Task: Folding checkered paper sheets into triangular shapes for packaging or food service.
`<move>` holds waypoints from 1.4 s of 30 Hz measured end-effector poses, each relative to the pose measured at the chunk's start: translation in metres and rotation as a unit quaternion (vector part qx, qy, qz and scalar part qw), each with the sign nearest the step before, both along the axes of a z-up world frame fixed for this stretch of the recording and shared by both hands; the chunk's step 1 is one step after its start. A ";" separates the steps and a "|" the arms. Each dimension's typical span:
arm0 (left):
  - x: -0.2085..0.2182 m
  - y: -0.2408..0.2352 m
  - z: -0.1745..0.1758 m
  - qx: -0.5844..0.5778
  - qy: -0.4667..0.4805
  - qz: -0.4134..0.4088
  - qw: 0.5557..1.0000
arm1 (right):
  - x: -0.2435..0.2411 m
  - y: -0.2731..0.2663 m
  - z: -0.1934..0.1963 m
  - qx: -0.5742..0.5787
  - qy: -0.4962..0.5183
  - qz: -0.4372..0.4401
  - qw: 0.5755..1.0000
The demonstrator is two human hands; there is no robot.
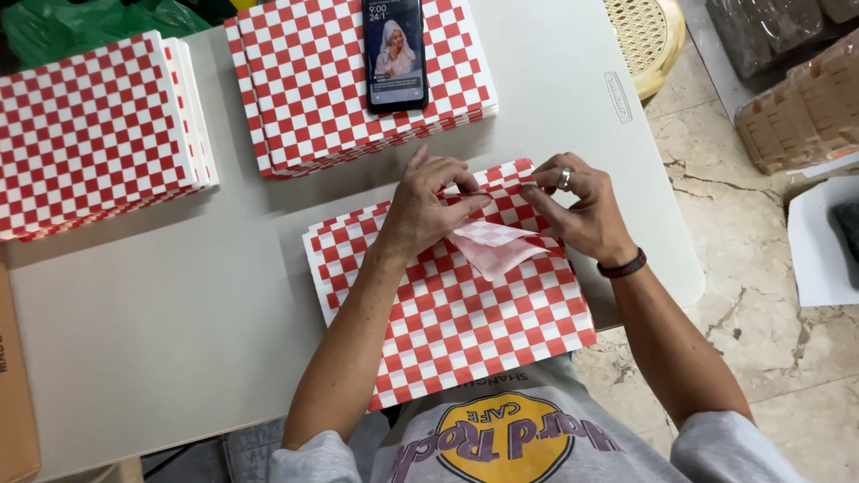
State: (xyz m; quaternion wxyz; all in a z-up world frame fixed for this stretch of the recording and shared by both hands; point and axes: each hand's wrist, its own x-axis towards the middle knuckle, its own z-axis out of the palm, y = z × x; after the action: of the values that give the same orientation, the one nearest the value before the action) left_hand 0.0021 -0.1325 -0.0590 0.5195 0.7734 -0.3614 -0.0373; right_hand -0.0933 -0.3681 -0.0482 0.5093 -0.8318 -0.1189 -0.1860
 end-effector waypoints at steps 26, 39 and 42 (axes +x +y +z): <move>-0.012 -0.008 0.015 0.054 -0.073 0.026 0.996 | -0.003 0.024 0.005 0.112 0.059 -0.048 0.991; -0.017 0.009 0.043 -0.052 -0.003 -0.040 0.998 | 0.000 0.021 0.009 0.109 0.065 -0.052 0.991; -0.015 0.010 0.040 -0.011 -0.053 -0.007 0.998 | -0.001 0.026 0.016 0.116 0.049 -0.051 0.991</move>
State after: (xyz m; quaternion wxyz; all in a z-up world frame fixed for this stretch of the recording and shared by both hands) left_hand -0.0129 -0.1224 -0.0194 0.5074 0.7662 -0.3943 0.0044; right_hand -0.0942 -0.3417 -0.0321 0.5970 -0.7805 -0.0286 -0.1833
